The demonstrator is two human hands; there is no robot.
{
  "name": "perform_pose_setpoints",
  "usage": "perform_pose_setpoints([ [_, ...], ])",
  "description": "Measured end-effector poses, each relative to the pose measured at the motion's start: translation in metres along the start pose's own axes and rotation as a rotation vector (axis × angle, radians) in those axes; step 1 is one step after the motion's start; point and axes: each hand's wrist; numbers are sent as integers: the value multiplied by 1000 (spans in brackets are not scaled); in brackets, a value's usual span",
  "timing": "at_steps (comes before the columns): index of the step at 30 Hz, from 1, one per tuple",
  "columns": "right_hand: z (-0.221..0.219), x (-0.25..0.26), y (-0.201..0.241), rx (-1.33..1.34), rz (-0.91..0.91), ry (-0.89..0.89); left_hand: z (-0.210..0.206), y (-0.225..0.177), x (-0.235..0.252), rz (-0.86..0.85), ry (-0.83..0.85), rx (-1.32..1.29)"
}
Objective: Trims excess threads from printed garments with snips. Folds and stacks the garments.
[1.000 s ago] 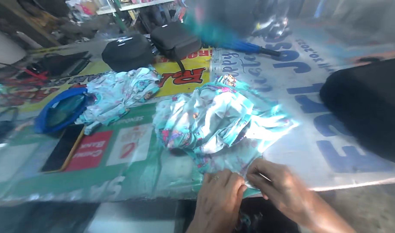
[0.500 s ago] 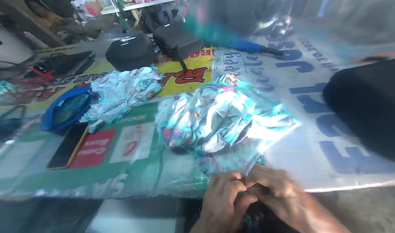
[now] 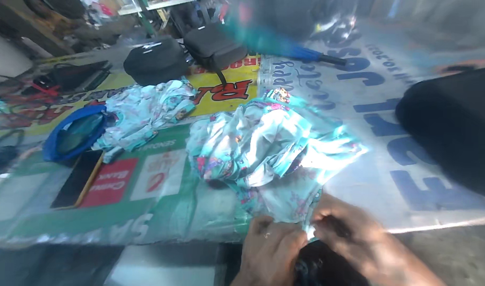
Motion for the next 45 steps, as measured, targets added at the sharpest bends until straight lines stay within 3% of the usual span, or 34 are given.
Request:
perform_pose_setpoints([
  [4, 7, -5, 25, -516, -5, 34, 3, -3, -11, -75, -33, 104],
  [11, 6, -11, 28, -786, 183, 76, -5, -3, -14, -23, -149, 137],
  [21, -9, -15, 18, -703, 251, -41, -7, -3, -13, -136, -201, 229],
  [45, -14, -22, 12, -641, 292, -120, -5, -5, -11, -164, -182, 183],
])
Point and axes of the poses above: each hand's wrist, its own x-axis towards the middle knuckle, its own z-axis out of the back of the hand, y = z × x, and after that the axes turned 8 degrees about -y, right-handed
